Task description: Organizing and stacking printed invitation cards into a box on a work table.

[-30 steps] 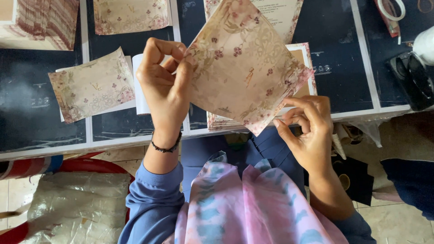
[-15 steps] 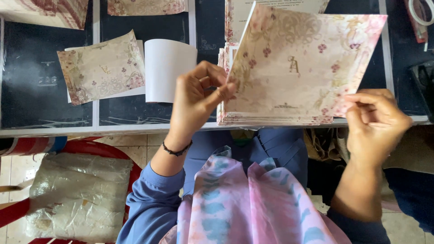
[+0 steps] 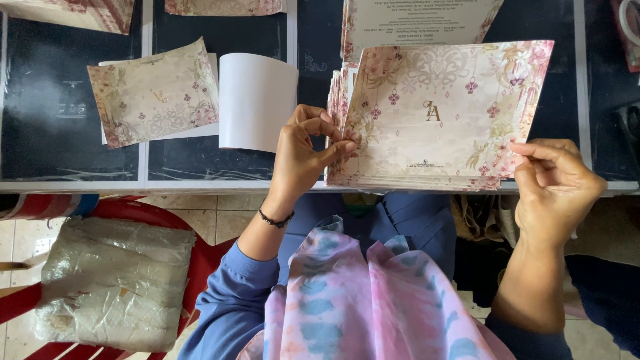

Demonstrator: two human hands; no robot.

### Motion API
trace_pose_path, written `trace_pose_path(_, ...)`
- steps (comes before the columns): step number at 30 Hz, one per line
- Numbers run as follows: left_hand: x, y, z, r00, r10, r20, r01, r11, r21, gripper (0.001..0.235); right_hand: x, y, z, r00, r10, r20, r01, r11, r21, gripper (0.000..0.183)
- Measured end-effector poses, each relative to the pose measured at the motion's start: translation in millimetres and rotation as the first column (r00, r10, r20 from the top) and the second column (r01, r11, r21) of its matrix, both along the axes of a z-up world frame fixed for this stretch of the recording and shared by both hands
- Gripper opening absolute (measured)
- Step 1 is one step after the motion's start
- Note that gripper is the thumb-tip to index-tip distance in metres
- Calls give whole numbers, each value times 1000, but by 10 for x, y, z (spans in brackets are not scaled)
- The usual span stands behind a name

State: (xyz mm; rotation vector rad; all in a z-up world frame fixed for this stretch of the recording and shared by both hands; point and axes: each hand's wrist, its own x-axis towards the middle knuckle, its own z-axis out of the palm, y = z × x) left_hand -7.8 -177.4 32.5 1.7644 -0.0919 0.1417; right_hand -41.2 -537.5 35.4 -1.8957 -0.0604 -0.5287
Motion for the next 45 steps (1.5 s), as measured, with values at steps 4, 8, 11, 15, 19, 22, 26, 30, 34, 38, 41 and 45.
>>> trace_pose_path(4,-3,-17,-61,999,-3,45,5,999,-41,19,-10,2,-4,1000,-8,-14,8,1000,11,27)
trace_pose_path(8,-12,-21,-75,1000,1,29,0,999,-33,21,-16,20,12,999,-28,-43,28,999,15,27)
trace_pose_path(11,-39,-30,-16,1000,-3,21,4,999,-54,21,-13,5,1,999,-14,-52,16,999,38,26)
trace_pose_path(15,-61,-23,-47,1000,10,18,-9,1000,-21,23,-5,11,32,998,-3,-57,4,1000,16,25)
trace_pose_path(19,-63,3,-88,999,17,50,-19,999,33,25,31,-27,85,995,45,-89,-45,999,0,20)
trace_pose_path(22,-54,11,-44,998,-3,61,0,999,44,24,71,-50,103,992,81,-99,-78,996,42,19)
trace_pose_path(26,-57,64,-101,999,24,30,-26,998,62,27,148,-12,107,988,136,-79,-119,975,187,22)
trace_pose_path(30,-57,41,-64,1000,28,7,-28,998,58,26,132,17,170,982,151,-114,-130,975,179,22)
trace_pose_path(34,-72,26,-16,999,38,-9,-37,997,70,25,128,36,162,978,156,-138,-124,969,214,20)
trace_pose_path(38,-82,16,2,999,48,-14,-47,997,60,26,120,35,156,977,151,-152,-118,971,210,19)
trace_pose_path(41,-83,16,-33,999,44,10,-44,998,52,25,120,-16,116,973,174,-153,-146,972,183,20)
trace_pose_path(45,-84,-10,-9,998,46,31,-48,997,61,25,114,-74,85,971,185,-149,-164,976,145,20)
